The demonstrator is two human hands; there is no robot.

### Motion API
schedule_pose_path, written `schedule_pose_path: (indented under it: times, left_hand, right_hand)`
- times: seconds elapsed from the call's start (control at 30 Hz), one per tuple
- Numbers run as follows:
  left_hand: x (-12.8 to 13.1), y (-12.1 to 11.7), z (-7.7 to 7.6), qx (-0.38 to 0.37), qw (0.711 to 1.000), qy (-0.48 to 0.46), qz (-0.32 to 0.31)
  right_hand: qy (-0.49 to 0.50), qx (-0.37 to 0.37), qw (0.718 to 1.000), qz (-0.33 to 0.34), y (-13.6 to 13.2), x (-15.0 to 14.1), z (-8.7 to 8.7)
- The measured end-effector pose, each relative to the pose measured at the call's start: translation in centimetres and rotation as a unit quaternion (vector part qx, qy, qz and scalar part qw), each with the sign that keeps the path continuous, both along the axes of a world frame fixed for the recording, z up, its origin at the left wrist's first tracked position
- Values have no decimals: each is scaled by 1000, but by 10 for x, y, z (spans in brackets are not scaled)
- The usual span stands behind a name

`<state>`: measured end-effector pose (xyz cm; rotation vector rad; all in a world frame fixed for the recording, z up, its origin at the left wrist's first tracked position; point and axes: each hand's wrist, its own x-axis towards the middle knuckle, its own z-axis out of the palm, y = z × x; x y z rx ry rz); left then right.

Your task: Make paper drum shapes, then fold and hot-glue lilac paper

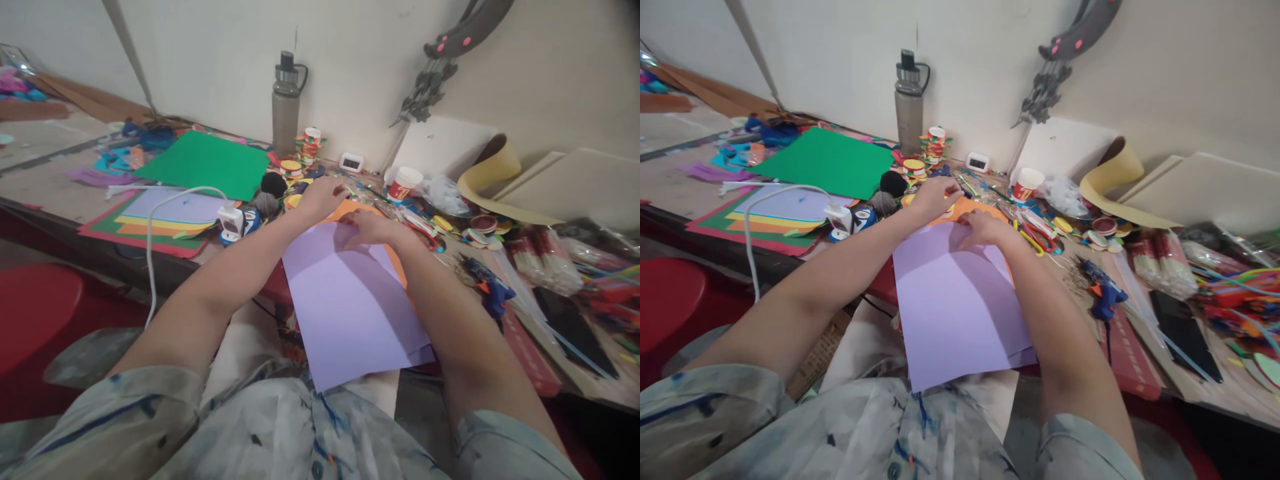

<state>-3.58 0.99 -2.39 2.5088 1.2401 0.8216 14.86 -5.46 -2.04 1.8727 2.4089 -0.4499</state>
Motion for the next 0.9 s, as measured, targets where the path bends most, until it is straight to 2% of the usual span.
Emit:
schedule_pose_path:
  times: [0.13,0.27,0.4,0.47,0.57,0.63,0.67,0.73,0.83,0.9]
  left_hand:
    - [6,-10,-4,-8,999,15,-47]
    - [7,-11,-4,-48,994,19,-95]
    - [4,-8,0,-91,987,58,-120]
    - [3,-6,2,-95,985,74,-121]
    - [1,-4,5,-107,986,84,-99]
    - [-1,-4,7,-134,984,66,-95]
    - [-2,-3,8,-149,982,49,-100]
    - [-6,-2,11,-165,980,18,-108]
    - [-11,3,14,-141,985,-5,-97]
    - [-14,9,15,-115,990,-4,-80]
  right_hand:
    - [31,-33,998,-43,-1,4,4]
    - [45,5,996,-74,-9,19,14]
    - [130,54,980,-139,-17,40,16]
    - [214,87,952,-199,-20,47,11]
    - [370,105,877,-287,-24,53,1]
    - [447,90,834,-312,-25,55,-5]
    - [469,76,822,-314,-26,55,-8]
    - [493,32,817,-296,-28,57,-12]
    - [504,-40,825,-254,-29,59,-17]
    - [510,-56,824,-240,-28,61,-19]
